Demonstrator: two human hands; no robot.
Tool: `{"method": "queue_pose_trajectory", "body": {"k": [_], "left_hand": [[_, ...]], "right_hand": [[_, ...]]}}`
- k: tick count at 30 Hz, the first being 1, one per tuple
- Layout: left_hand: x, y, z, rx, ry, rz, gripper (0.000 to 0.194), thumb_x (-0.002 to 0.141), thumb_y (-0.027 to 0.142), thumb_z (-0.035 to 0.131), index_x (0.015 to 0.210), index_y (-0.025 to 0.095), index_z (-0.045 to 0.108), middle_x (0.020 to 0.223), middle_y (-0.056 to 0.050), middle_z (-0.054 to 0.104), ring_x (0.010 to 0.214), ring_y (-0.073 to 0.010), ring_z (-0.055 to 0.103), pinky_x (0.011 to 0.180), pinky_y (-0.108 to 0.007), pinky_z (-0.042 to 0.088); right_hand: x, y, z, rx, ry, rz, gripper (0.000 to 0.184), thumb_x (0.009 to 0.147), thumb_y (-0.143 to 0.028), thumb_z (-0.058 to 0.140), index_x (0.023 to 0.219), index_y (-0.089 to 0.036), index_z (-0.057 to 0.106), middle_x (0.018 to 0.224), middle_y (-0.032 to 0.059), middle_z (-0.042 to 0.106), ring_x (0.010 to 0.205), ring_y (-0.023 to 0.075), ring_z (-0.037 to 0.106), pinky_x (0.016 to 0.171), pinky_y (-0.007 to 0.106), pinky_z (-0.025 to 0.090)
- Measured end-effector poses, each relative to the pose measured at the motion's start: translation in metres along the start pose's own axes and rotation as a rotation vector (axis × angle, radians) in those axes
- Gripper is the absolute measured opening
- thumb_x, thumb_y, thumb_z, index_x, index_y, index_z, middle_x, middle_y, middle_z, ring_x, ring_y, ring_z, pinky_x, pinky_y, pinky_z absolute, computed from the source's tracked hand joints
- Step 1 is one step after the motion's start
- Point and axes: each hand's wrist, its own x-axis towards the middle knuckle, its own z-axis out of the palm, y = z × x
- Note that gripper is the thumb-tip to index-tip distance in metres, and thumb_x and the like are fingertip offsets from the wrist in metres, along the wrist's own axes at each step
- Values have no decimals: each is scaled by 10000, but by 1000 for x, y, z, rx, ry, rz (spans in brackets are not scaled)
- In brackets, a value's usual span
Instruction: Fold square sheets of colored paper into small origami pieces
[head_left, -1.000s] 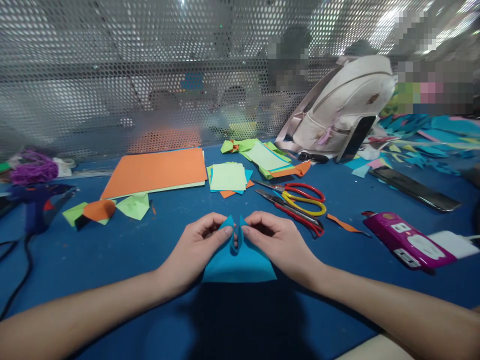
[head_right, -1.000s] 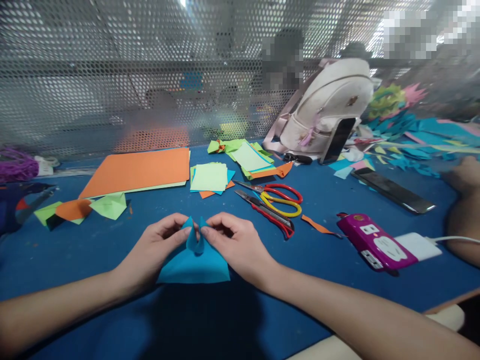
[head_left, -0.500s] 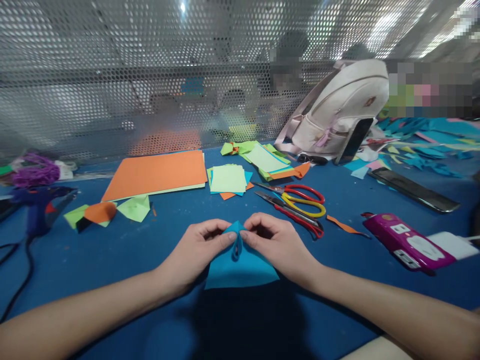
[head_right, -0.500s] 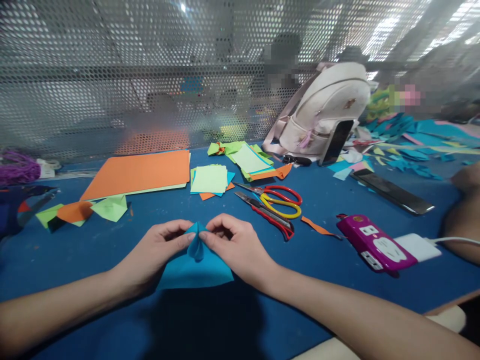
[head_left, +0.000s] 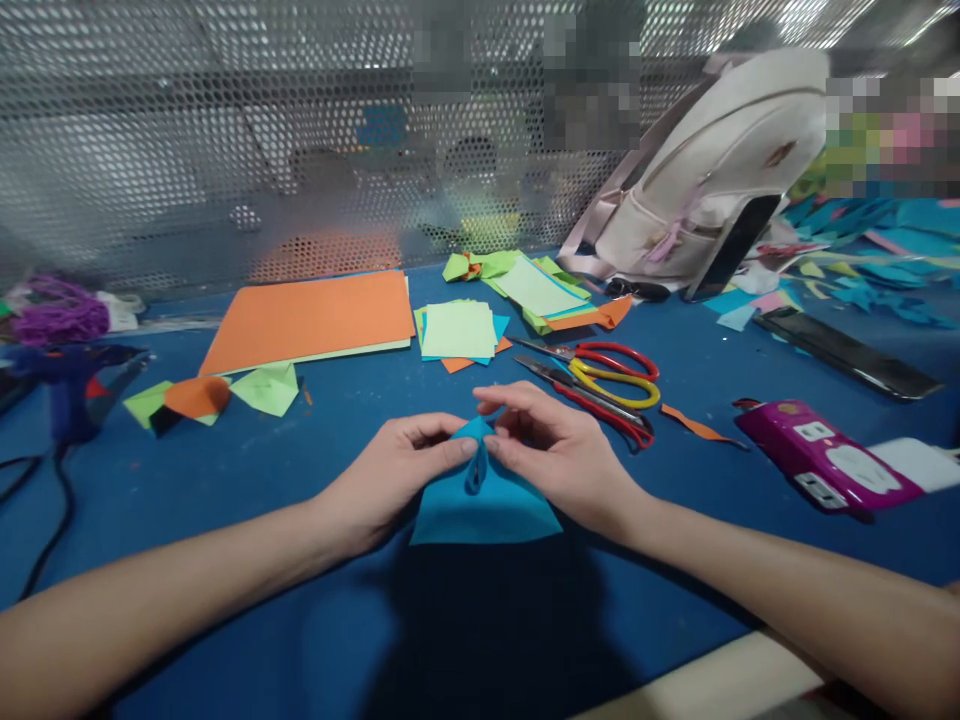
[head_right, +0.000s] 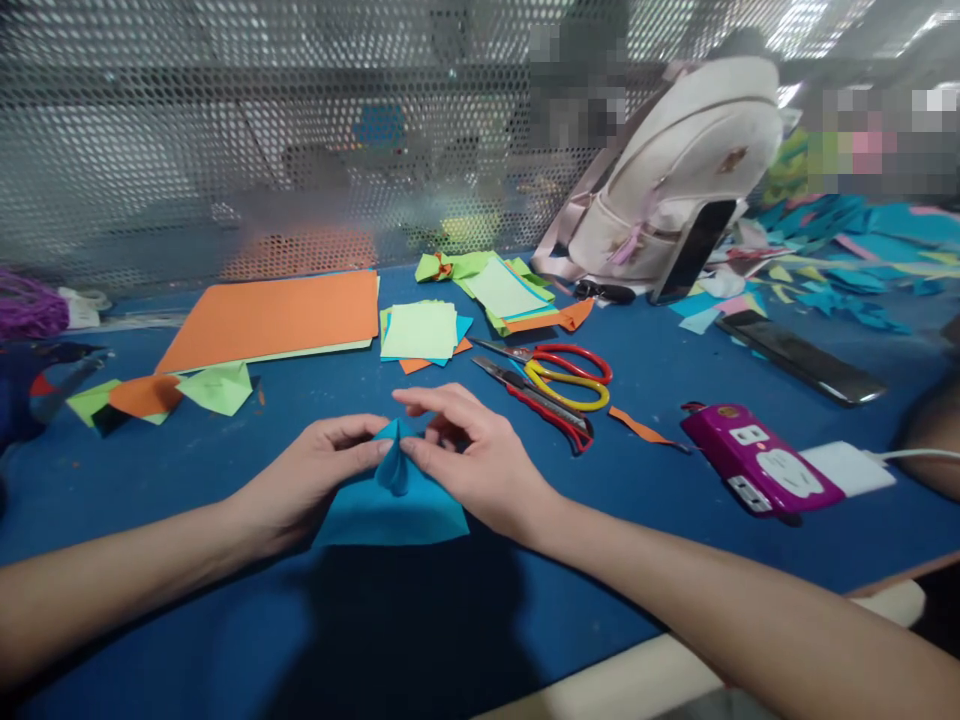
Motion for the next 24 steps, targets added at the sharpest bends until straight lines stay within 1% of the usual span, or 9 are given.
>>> {"method": "queue_pose_trajectory", "body": {"k": [3,5,7,10,13,16,18,20,24], "left_hand": [[0,1,0,-15,-11,-43,178,656,309,762,743,165,706,713,17,666,658,-107,564,641,-215,439],[0,1,0,-17,-8,-43,178,645,301,771,744,166,709,720,19,667,660,-102,561,645,-208,439],[0,1,0,-11,-3,-38,174,641,291,773,755,173,715,725,23,670,658,-97,556,645,-201,438],[0,1,-1,17,-27,-29,157,664,290,756,776,185,722,741,19,682,688,-107,567,662,-203,438],[1,1,-1,59,-53,-2,123,682,283,740,748,182,719,733,17,679,718,-115,570,692,-206,433],[1,1,-1,89,-28,-6,117,682,283,733,710,173,705,719,23,659,686,-107,551,677,-206,422],[1,3,0,94,-13,-11,108,693,274,716,719,172,698,729,26,650,678,-104,544,668,-208,417],[-1,4,0,92,-29,-16,85,694,230,692,759,175,693,746,30,642,689,-106,544,671,-211,416],[-3,7,0,123,-70,-87,273,652,123,603,909,181,675,707,39,605,620,-101,512,590,-206,396]], "right_hand": [[0,-1,-2,-58,-44,-137,279,807,-114,546,1034,-234,653,992,42,580,815,112,565,671,239,476],[0,-2,-3,-107,-51,-186,270,807,-76,533,986,-228,666,1001,52,589,924,135,574,716,246,487],[1,-2,-4,-163,-51,-220,252,805,-62,532,957,-217,661,1017,61,593,980,151,573,753,260,498],[1,-1,-6,-257,-64,-296,258,817,-56,513,978,-213,640,1055,77,582,1002,159,569,788,291,508],[1,0,-10,-343,-128,-458,314,837,-27,456,1033,-205,625,1130,105,547,945,142,569,780,302,512],[1,-1,-12,-422,-157,-604,291,832,-18,456,991,-187,632,1134,119,548,884,134,568,757,298,518],[2,-3,-13,-468,-137,-619,245,830,-28,465,923,-178,635,1098,121,574,898,146,579,775,303,518],[2,-4,-14,-503,-104,-594,217,834,-40,463,875,-174,629,1067,126,598,930,161,592,802,311,513],[3,-3,-15,-548,-41,-540,214,854,-73,446,886,-193,621,1054,116,619,987,175,596,846,341,500]]}}
